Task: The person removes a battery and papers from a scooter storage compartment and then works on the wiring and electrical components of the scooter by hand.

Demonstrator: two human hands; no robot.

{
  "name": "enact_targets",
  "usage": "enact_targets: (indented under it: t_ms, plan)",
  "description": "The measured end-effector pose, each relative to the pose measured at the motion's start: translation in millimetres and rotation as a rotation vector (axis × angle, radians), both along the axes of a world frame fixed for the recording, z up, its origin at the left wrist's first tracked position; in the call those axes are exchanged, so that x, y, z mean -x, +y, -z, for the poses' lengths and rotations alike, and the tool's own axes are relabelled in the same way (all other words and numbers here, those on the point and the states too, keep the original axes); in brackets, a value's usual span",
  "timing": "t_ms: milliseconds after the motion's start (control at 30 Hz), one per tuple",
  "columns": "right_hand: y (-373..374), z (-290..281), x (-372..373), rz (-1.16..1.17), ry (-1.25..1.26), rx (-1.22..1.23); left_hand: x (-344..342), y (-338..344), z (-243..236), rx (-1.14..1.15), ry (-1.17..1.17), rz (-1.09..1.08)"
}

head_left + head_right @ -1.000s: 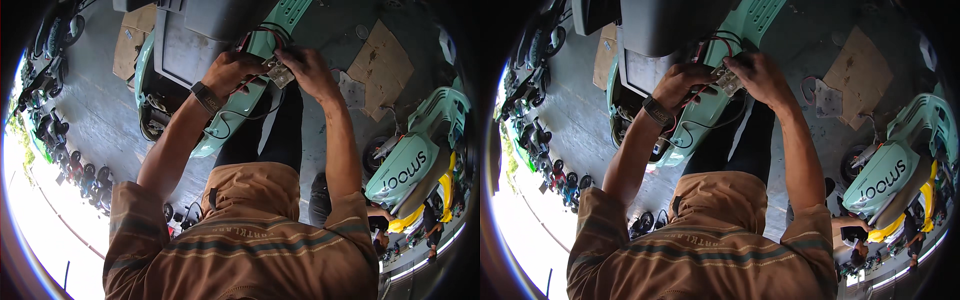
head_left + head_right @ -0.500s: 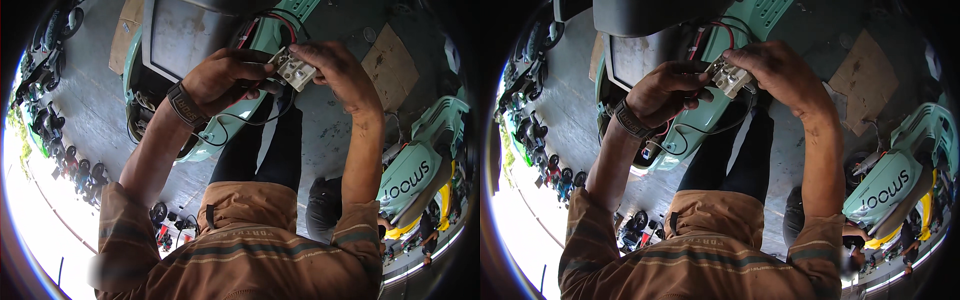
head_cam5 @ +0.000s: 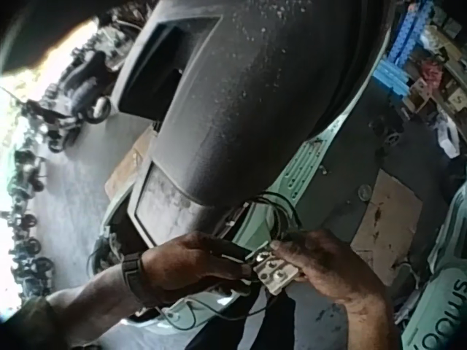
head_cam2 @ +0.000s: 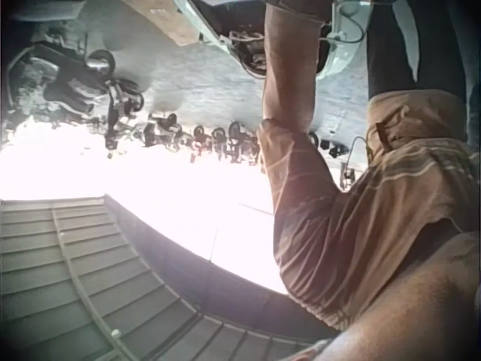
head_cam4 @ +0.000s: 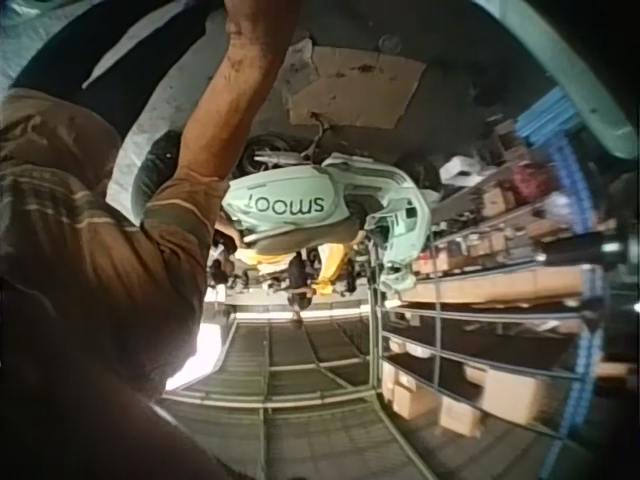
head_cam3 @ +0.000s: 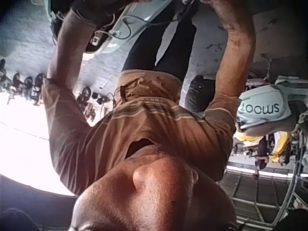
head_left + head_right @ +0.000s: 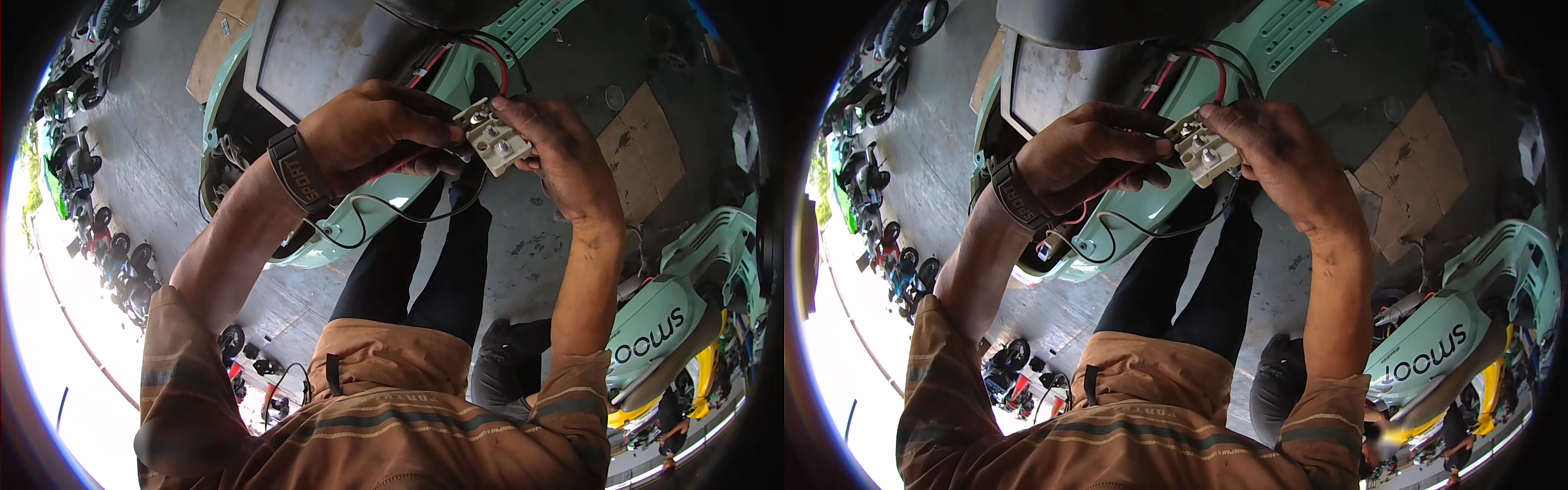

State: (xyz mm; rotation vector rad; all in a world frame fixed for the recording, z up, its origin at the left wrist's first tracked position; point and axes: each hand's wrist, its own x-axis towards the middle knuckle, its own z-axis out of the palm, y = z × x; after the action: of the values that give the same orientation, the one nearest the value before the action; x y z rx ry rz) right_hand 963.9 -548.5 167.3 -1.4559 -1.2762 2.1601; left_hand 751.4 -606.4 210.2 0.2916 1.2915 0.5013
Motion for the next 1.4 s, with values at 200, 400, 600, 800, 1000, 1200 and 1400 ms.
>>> enact_targets:
  t_ms: [200, 400, 600, 800, 1000, 1200, 1400]
  plan:
    - [-1.4, 6.3, 0.5, -0.1, 0.135, 0.054, 1.8, -3.4, 3.1, 0.025, -0.013, -0.041]
    - [7.2, 5.2, -9.2, -0.31, 0.033, -0.005, -1.4, -7.1, 5.9, 0.017, 0.055, -0.052]
    - [3.8, -18.6, -27.2, -0.249, -0.14, -0.426, -1.0, -13.7, 7.1, 0.004, 0.173, -0.028]
    - [0.7, -40.7, -18.1, -0.134, 0.087, -0.317, -3.3, -12.5, 7.2, -0.008, 0.194, -0.01]
    - [13.5, -46.3, -5.8, -0.385, -0.142, -0.363, 1.1, -13.5, 5.5, -0.019, 0.134, -0.028]
    - [13.7, -32.1, 6.2, -0.387, -0.027, -0.721, -1.4, -12.7, 2.8, -0.006, 0.121, -0.061]
    - [17.7, -32.4, 19.8, -0.508, -0.051, -0.973, 0.4, -10.4, 0.8, 0.001, 0.128, -0.032]
